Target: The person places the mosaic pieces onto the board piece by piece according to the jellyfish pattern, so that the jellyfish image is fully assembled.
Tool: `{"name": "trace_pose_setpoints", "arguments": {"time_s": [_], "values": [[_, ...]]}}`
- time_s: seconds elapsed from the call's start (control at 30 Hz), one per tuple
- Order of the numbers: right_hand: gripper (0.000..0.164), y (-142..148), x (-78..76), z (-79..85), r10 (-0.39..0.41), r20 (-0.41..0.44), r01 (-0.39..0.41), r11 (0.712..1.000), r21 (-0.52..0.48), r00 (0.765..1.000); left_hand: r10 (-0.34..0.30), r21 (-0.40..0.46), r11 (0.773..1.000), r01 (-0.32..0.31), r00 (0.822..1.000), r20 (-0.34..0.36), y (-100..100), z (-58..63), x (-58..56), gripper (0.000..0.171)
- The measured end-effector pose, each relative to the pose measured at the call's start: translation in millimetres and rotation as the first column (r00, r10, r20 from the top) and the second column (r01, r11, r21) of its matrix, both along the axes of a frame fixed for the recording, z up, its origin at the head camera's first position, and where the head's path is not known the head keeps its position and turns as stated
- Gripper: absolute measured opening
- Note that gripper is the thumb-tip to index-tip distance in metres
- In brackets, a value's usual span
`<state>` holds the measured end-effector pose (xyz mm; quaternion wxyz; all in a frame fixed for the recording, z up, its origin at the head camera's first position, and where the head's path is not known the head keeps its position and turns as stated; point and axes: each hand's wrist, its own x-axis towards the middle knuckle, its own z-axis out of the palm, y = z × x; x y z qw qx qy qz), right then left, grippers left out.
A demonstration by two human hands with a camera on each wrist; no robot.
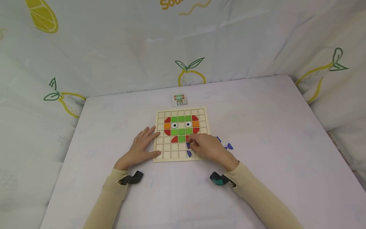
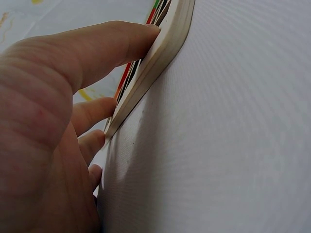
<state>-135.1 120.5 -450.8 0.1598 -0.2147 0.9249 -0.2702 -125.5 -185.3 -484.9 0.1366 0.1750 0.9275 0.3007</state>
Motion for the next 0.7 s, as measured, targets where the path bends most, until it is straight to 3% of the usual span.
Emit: {"name": "trace_pose_setpoints", "arguments": {"time_s": [0.37, 0.7], "values": [[0.023, -1.3, 0.7, -0.5, -0.006, -0.02, 0.006, 1.0, -0.028, 1.0, 0.003, 0.001, 1.0, -0.003, 1.0, -0.005, 0.1, -0.7, -0.1, 0.082], [0.017, 2.1, 0.4, -0.3, 0.021, -0.003, -0.022, 0.999, -0.028, 1.0, 0.004, 0.003, 1.0, -0.004, 1.0, 0.005, 0.1, 0.8, 0.2, 0.082]]}}
